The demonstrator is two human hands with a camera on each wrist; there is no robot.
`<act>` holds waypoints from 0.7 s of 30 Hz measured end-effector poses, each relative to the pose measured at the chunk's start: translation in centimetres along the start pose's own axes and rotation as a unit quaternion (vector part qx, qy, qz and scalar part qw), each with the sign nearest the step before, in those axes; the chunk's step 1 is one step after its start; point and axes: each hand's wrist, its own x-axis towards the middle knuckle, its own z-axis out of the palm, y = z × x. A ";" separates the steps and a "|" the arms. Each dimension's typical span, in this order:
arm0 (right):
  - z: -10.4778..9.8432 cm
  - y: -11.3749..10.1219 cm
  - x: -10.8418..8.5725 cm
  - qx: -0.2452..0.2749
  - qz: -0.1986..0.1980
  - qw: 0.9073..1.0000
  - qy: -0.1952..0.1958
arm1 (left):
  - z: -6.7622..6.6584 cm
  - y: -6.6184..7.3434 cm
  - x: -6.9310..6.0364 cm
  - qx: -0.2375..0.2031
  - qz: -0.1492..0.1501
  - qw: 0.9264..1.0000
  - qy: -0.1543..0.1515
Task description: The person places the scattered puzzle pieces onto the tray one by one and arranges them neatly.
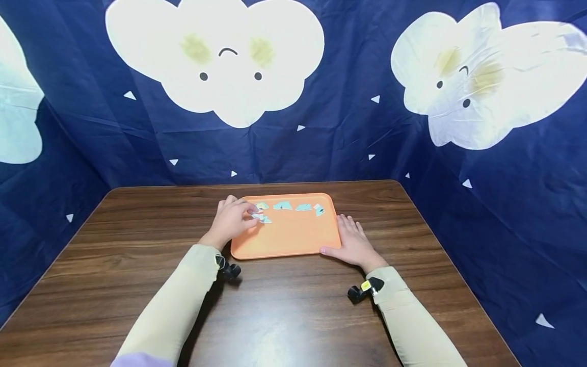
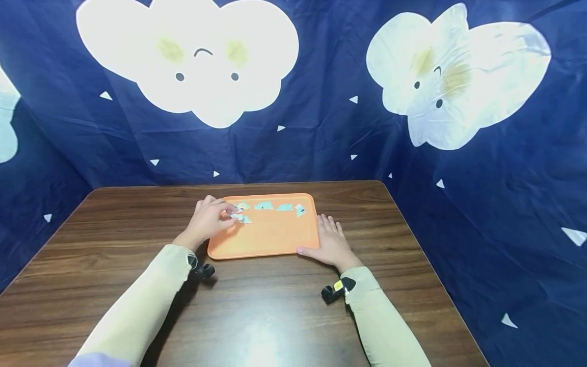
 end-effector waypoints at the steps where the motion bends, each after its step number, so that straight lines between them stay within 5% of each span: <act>1: 0.0 0.0 0.0 0.001 -0.001 1.000 0.001 | 0.2 0.2 0.2 -0.002 0.004 1.000 0.002; 11: 0.1 0.0 0.2 0.001 0.002 1.000 0.001 | 1.7 2.1 1.7 -0.003 0.036 0.999 0.004; 21: 0.2 0.1 0.0 0.001 0.004 1.000 0.003 | 2.9 3.1 2.9 0.001 0.022 1.000 -0.018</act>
